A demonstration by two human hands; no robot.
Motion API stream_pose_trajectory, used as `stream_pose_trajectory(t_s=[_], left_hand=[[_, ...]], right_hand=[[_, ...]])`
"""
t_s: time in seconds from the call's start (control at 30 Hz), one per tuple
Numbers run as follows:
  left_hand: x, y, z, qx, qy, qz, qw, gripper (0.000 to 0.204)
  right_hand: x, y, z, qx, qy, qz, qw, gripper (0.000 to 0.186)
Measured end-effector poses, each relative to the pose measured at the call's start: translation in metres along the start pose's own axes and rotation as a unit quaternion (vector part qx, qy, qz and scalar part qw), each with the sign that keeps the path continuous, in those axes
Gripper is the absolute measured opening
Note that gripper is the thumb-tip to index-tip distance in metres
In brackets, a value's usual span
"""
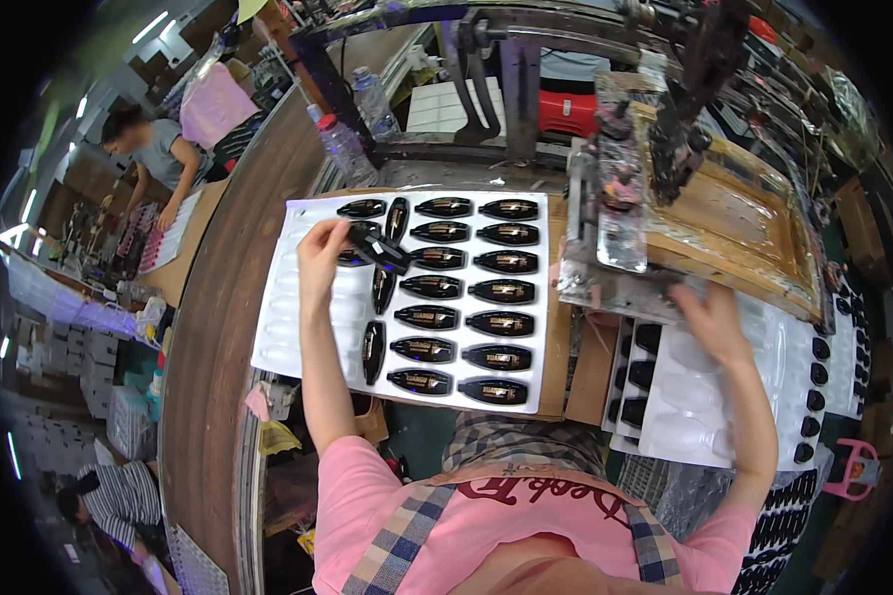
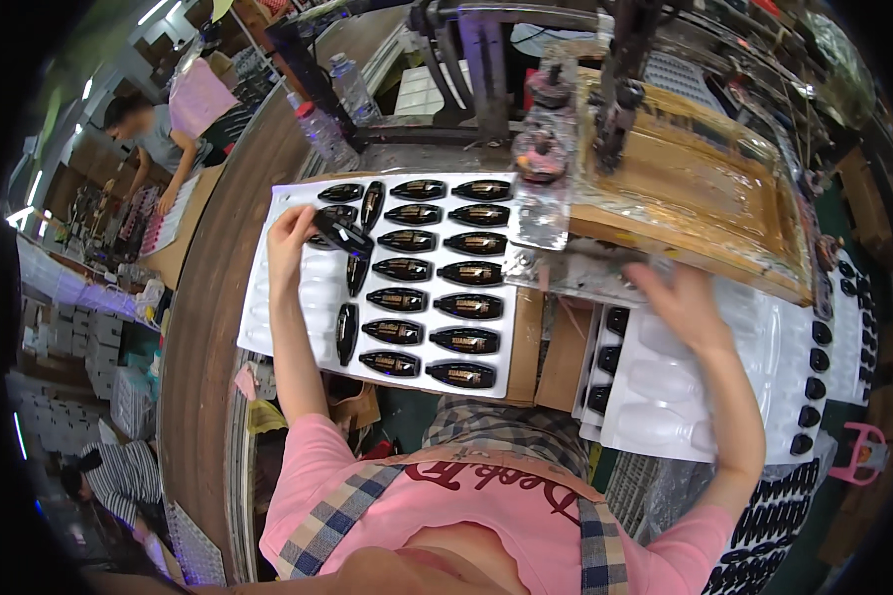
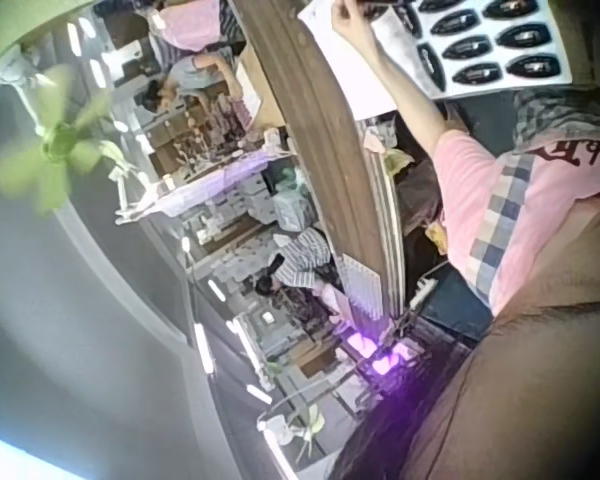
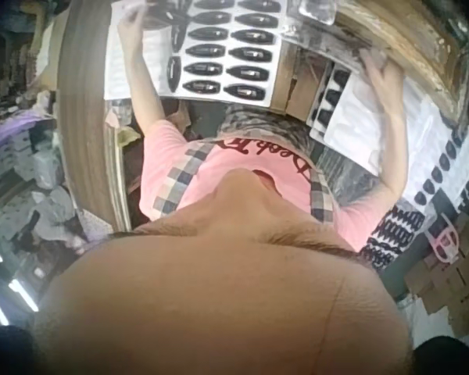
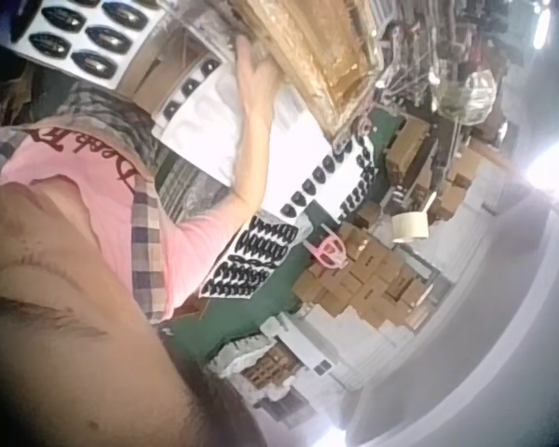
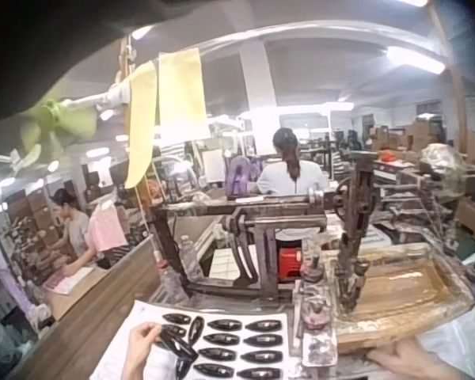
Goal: Using a manual screen-printing press to apply gold ink onto small black plastic parts.
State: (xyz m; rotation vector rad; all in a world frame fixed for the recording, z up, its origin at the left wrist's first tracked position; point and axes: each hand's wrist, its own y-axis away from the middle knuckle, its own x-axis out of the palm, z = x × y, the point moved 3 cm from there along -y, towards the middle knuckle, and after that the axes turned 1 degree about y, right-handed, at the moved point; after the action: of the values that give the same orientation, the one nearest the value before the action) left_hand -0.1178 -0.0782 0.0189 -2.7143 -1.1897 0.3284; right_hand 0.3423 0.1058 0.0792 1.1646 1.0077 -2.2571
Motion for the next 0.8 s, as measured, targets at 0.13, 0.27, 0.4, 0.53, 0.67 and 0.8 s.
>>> stream_pose_trajectory(t_s=[0.13, 0.27, 0.4, 0.53, 0.67, 0.8], left_hand=[[-0.08, 0.022, 0.064, -0.117, -0.028, -0.099, 0.988, 0.024], [-0.098, 0.022, 0.096, -0.175, -0.054, -0.117, 0.976, 0.027], [-0.103, 0.011, 0.119, -0.198, -0.152, -0.114, 0.962, 0.037], [-0.115, -0.004, 0.139, -0.211, -0.389, -0.074, 0.894, 0.049], [-0.105, -0.003, 0.124, -0.165, -0.52, -0.075, 0.834, 0.049], [-0.045, -0.004, 0.058, -0.041, -0.551, -0.111, 0.826, 0.035]], right_hand=[[-0.033, 0.047, -0.128, 0.152, 0.023, -0.099, 0.983, 0.033], [-0.075, 0.074, -0.247, 0.225, 0.1, -0.049, 0.968, 0.039], [-0.098, 0.077, -0.263, 0.323, 0.386, 0.041, 0.863, 0.048], [-0.096, 0.062, -0.229, 0.391, 0.363, 0.08, 0.842, 0.053], [-0.104, 0.078, -0.25, 0.351, 0.329, 0.017, 0.877, 0.051], [-0.109, 0.095, -0.241, 0.261, 0.224, -0.097, 0.934, 0.042]])
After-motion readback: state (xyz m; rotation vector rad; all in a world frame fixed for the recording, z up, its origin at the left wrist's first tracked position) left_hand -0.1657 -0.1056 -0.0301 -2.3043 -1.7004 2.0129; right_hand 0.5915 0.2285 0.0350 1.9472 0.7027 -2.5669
